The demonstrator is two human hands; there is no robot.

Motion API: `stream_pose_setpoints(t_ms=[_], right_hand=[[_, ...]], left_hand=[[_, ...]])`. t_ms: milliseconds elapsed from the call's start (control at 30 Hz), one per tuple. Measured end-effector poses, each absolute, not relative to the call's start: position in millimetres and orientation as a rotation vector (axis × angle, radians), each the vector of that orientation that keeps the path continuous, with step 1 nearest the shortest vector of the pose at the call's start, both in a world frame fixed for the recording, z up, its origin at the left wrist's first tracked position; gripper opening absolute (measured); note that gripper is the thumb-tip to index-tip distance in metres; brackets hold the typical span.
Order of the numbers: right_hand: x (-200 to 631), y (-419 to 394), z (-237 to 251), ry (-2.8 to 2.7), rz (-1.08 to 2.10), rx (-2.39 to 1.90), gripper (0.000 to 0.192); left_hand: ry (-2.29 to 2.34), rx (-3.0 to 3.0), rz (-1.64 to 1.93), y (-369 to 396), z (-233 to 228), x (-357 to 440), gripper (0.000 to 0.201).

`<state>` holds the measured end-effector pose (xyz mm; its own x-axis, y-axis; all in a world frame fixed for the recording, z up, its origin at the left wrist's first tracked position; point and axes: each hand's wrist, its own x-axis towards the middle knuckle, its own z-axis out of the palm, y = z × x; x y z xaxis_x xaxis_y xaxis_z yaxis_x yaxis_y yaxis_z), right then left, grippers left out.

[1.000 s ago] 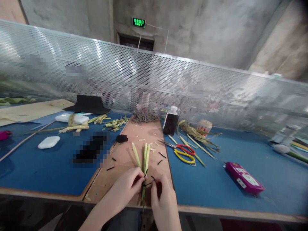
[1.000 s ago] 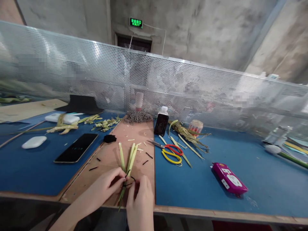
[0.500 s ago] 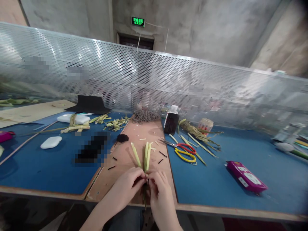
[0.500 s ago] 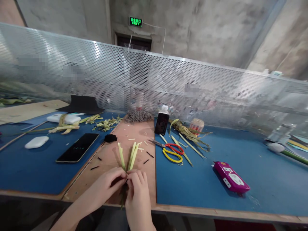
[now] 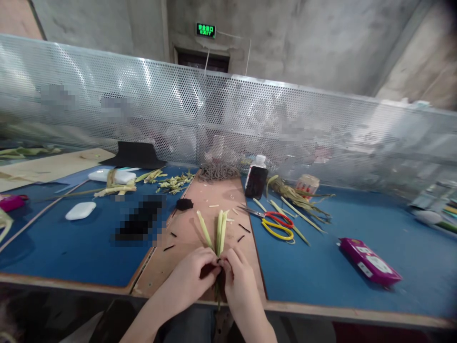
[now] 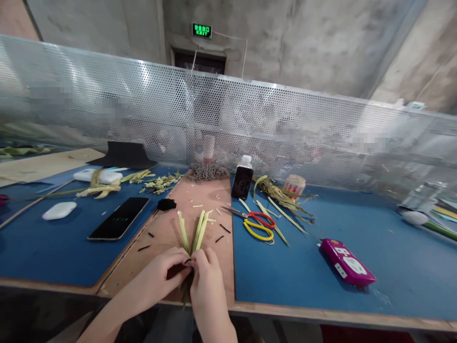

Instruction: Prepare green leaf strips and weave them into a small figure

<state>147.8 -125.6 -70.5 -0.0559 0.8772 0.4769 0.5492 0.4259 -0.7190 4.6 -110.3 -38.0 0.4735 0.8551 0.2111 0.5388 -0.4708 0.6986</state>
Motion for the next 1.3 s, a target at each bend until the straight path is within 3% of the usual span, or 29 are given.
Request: stream_pose_setpoints(t_ms=[533,867,1000,1300], right_hand=[[166.5,-134.3,-55.7,-2.023,0.387,-1.094,0.024],[177.2,-117.0,-52.8,-2.378,-0.112,-1.225,0.016],[178.8,-119.7,-41.8,-2.38,-0.147,-1.288,0.006],[173.3,-120.3,-41.1,-2.287,-0.164,-1.267,0.011]], left_hand=[[1.242,2.106,0.782,-106.1,-43.9,3.7,0.011],[1.255,2.114,0.809,-105.0,-45.3,5.4,0.009],[1.281,2.116,0.793,-104.7,-43.5,5.7,0.008],[1.205,2.101,0.792,-109.5,-39.3,4.4,0.01]])
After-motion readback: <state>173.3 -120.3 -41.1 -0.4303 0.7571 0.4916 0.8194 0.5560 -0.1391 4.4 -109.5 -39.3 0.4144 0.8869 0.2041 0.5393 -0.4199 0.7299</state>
